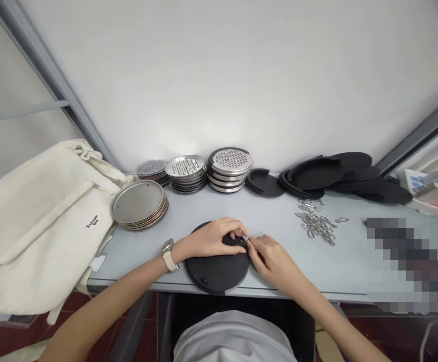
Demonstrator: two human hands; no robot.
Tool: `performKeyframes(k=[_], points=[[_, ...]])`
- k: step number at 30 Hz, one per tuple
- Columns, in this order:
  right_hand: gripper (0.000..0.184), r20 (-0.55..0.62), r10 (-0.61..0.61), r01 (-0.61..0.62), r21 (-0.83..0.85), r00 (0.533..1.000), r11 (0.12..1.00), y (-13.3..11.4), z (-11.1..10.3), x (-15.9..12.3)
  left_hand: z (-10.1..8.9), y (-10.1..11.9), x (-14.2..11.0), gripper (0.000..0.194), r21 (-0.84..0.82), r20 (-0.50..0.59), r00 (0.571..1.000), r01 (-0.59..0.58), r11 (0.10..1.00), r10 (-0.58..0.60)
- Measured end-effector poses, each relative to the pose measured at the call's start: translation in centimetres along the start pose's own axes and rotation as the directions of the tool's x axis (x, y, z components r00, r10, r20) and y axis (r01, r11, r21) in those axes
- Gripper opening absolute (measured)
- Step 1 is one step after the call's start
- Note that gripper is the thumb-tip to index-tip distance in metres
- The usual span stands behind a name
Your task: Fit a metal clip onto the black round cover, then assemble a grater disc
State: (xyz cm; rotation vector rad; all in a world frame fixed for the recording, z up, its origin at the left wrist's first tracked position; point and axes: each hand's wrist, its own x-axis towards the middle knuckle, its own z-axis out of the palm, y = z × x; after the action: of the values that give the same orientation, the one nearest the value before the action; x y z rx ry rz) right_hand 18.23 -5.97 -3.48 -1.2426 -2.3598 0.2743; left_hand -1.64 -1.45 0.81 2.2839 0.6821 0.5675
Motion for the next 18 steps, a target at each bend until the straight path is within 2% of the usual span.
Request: performKeyframes(k=[8, 18], points=[[0.031, 0.017, 0.023, -0.023, -0.010, 1.000, 1.000, 0.00, -0.08, -0.09, -0.14, 0.24, -0.07, 0.019, 0.010, 0.028, 0.999, -0.016, 1.000, 0.016], [0.031, -0.002, -0.005, 0.005, -0.010, 1.000, 1.000, -0.28, -0.08, 0.28, 0.06, 0.14, -0.23, 0.026, 0.045, -0.053, 0.998, 0.023, 0.999, -0.020]])
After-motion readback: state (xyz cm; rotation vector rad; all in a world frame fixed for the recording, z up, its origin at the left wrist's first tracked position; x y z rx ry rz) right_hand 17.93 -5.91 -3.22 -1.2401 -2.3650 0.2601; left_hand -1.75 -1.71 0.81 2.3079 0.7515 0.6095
